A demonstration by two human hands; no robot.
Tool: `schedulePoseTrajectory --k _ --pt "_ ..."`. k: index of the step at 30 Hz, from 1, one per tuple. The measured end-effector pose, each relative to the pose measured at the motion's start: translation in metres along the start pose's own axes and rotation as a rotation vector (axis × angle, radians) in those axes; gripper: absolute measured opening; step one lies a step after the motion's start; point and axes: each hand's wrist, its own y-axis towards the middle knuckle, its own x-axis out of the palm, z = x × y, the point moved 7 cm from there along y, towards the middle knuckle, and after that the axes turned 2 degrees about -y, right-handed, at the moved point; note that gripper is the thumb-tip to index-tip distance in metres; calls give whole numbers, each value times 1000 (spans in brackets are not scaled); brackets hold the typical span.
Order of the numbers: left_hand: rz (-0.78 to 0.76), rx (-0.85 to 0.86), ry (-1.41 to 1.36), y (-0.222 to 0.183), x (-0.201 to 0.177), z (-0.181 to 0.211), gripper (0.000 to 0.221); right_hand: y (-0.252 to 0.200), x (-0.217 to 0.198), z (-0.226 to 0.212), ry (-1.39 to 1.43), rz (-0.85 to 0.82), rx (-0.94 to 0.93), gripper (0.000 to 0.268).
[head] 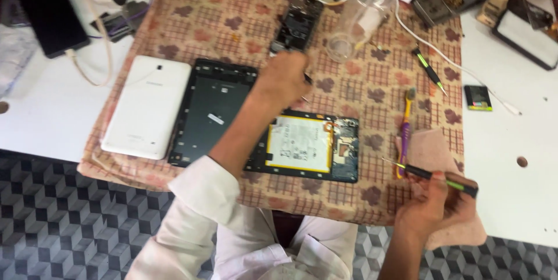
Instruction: The person uses a screwdriver to remove screws from the internal frame of a disassembled tablet. They then use a toothbrush to clean the internal components and connectors. The person continues to remove and place screws while working on the tablet's internal assembly.
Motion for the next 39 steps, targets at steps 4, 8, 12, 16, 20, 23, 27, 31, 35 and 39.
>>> schedulePoseTrajectory --k 4,8,12,16,20,23,27,31,35,39 --pt "49 51 -65 8 -6 -8 34 9 -1 10 116 -28 106 14" --pt "153 243 50 7 -10 1 28 10 2 6 147 -94 106 13" --pt "124 132 -4 7 -5 -8 28 12 9 1 182 -173 89 21" --pt "139 145 32 8 -8 -4 27 11 16 -6 205 -243 139 27" --pt "229 216 147 2 -14 0 41 9 14 0 127 -192 266 15" --pt "237 191 115 0 -16 2 42 8 17 6 170 -251 294 14" --pt "188 287 17 -10 -25 31 49 7 24 15 326 -413 503 17" --pt "2 486 -167 -40 -18 91 54 3 40 20 337 -482 802 20" --pt "-130 769 -257 -85 4 146 56 2 67 17 153 -578 751 38" --pt "-223 837 -236 -95 26 166 62 8 84 17 38 -508 706 24"
